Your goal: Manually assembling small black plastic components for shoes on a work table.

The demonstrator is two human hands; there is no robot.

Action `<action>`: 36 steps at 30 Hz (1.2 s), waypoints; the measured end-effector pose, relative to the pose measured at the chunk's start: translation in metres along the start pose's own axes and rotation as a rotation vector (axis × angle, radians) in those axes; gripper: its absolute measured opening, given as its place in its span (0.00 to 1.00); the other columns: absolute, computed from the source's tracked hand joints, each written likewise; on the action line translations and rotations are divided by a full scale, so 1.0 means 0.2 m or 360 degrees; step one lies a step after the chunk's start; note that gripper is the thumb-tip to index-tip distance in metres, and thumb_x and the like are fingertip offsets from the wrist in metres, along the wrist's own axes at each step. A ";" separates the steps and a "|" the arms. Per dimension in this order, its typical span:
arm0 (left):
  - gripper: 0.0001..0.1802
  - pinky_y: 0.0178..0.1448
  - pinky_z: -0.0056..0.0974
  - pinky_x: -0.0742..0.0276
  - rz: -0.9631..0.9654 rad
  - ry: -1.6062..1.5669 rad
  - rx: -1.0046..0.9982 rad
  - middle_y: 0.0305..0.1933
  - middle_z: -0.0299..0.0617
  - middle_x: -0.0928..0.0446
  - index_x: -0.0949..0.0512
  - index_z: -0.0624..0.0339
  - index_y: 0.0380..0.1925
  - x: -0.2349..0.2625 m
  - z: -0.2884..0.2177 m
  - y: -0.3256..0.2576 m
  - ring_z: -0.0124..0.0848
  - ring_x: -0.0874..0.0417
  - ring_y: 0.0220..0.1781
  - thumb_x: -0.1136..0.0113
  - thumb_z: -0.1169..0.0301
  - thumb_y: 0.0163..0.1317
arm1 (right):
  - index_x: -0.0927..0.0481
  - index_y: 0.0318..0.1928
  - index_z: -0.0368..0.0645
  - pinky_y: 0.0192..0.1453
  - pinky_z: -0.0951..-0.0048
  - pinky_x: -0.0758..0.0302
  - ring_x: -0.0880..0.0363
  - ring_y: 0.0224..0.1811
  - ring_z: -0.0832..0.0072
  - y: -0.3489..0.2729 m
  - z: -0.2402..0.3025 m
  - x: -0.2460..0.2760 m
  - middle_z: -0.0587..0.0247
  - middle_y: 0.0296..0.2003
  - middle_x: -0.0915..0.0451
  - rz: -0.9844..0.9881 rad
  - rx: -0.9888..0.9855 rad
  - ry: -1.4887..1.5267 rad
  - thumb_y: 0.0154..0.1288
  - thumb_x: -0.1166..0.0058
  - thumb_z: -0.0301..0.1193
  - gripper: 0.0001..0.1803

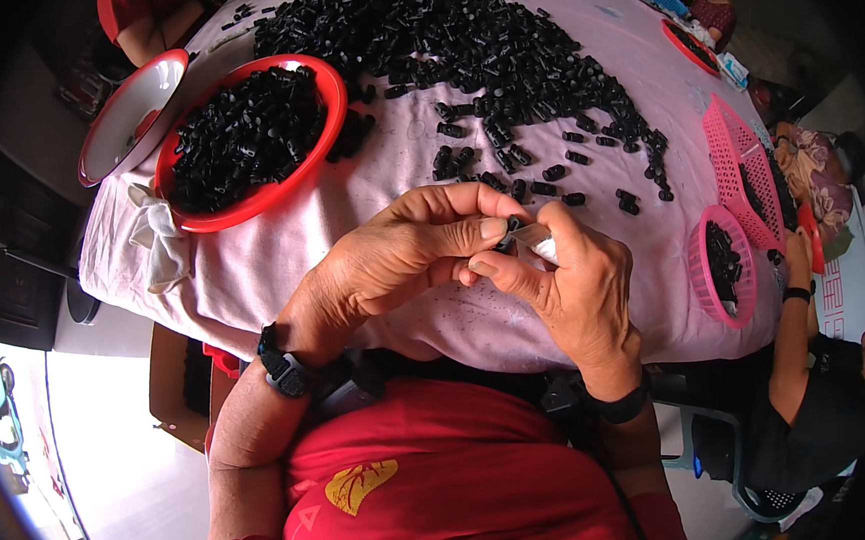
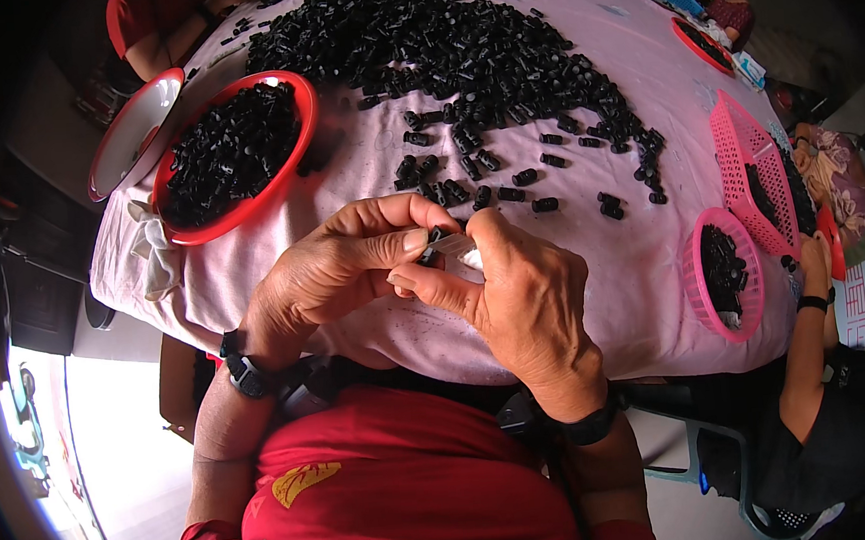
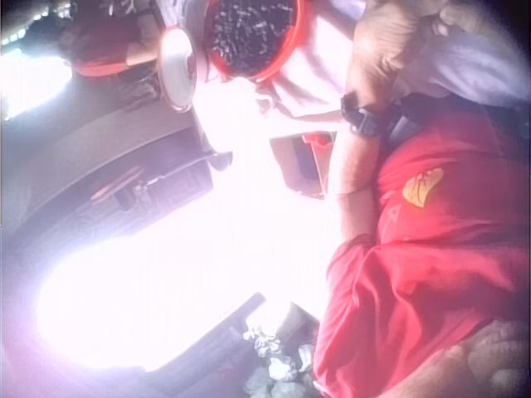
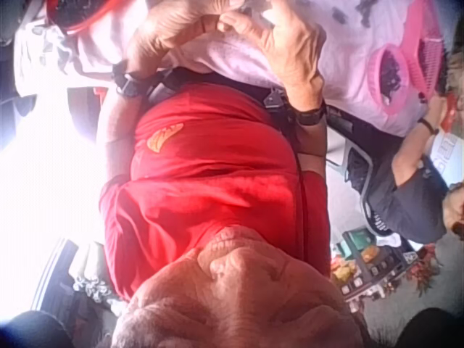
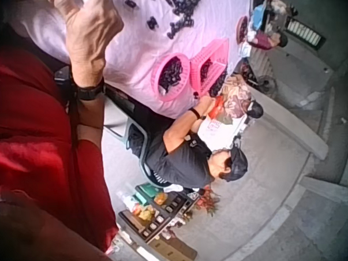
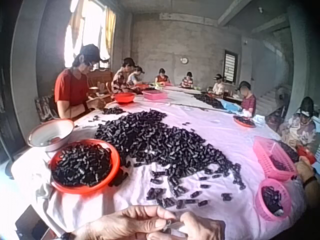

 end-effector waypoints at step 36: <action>0.14 0.35 0.23 0.27 -0.0038 -0.0135 0.0117 0.35 0.33 0.23 0.25 0.61 0.50 -0.01 -0.03 0.00 0.19 0.23 0.32 0.42 0.70 0.66 | 0.24 0.46 0.36 0.21 0.85 0.40 0.34 0.18 0.92 -0.01 0.03 0.04 0.72 0.20 0.24 -0.0101 0.0033 0.0805 0.63 0.43 0.26 0.12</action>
Point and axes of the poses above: each hand's wrist, its own y-axis towards the middle knuckle, its own x-axis out of the back of the hand, z = x × y, the point moved 1 cm from there along y, towards the middle knuckle
